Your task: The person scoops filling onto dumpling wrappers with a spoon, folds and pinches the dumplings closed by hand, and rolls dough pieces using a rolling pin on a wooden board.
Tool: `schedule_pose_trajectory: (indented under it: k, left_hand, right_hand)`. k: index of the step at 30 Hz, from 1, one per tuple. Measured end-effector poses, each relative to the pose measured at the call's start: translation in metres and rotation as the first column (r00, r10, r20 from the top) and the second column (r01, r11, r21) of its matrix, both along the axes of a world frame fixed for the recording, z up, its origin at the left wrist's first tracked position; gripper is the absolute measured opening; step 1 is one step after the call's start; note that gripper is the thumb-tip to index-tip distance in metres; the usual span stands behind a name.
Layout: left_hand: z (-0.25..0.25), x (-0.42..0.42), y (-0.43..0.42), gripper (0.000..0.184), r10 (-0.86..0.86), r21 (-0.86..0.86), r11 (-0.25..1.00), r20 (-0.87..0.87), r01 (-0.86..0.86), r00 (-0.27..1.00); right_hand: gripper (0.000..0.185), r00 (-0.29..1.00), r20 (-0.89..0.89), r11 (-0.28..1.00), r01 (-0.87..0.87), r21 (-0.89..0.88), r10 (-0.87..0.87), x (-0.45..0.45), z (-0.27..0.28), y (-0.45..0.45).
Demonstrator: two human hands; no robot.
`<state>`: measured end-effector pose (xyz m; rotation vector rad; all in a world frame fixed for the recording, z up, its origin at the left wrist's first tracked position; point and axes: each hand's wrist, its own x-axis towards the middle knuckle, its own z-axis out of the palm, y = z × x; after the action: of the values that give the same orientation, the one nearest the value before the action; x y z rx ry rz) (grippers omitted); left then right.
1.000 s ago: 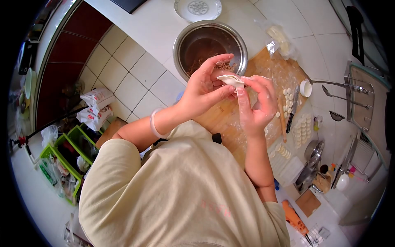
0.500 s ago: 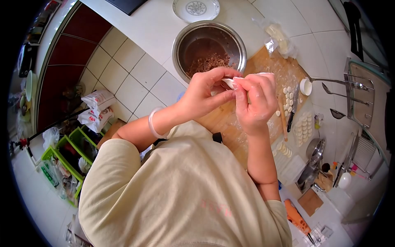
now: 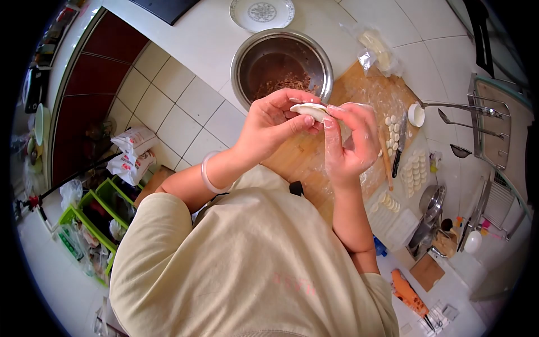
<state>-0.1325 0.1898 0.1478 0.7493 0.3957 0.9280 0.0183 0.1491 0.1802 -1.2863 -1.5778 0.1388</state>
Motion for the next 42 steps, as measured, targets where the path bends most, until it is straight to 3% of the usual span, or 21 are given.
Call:
schedule_pose_trajectory:
  k: [9,12,14,18,23,27,30,32,39,42]
  left_hand:
    - [-0.004,0.001,-0.003,0.027,-0.025,0.01,1.0,-0.001,0.025,1.0]
    - [-0.005,0.001,-0.005,0.027,-0.021,-0.007,1.0,0.023,0.022,1.0]
    - [-0.006,0.003,-0.006,0.027,0.021,-0.058,0.998,0.06,-0.017,0.998]
    - [-0.005,0.002,-0.007,0.027,0.006,-0.053,0.999,0.078,-0.002,0.997]
    - [-0.004,0.005,-0.009,0.027,-0.003,-0.055,0.998,0.091,0.008,0.996]
    - [-0.008,0.006,-0.013,0.026,-0.019,-0.074,0.997,0.128,0.029,0.992]
    - [-0.008,0.006,-0.013,0.027,-0.027,-0.098,0.994,0.163,0.044,0.986]
    - [-0.007,0.007,-0.013,0.028,0.002,-0.157,0.987,0.188,0.028,0.982]
    - [-0.006,0.009,-0.014,0.027,0.002,-0.155,0.987,0.203,0.03,0.979]
    - [-0.004,0.005,-0.008,0.028,-0.023,-0.057,0.998,0.171,0.033,0.985]
  right_hand:
    - [0.014,0.98,0.198,0.995,-0.001,0.1,-0.019,0.003,0.0,-0.001]
    - [0.016,0.981,0.192,0.99,-0.045,0.136,0.019,0.002,0.001,0.0]
    - [0.016,1.0,-0.001,0.998,0.006,0.056,-0.006,-0.001,0.0,-0.004]
    - [0.015,1.0,-0.006,0.998,0.009,0.06,-0.009,0.001,-0.005,-0.009]
    - [0.01,0.979,0.195,0.98,0.021,0.196,-0.06,0.001,-0.006,-0.006]
    - [0.01,0.975,0.208,0.978,0.034,0.206,-0.078,0.001,-0.01,-0.007]
    - [0.013,0.99,0.128,0.979,0.033,0.201,-0.059,-0.004,-0.01,-0.008]
    - [0.013,0.995,-0.011,0.991,0.099,0.087,-0.098,-0.008,-0.008,-0.013]
    - [0.011,0.996,0.008,0.986,0.09,0.139,-0.092,-0.005,-0.013,-0.014]
    - [0.014,0.997,-0.059,0.996,0.052,0.07,-0.048,0.002,-0.007,-0.014]
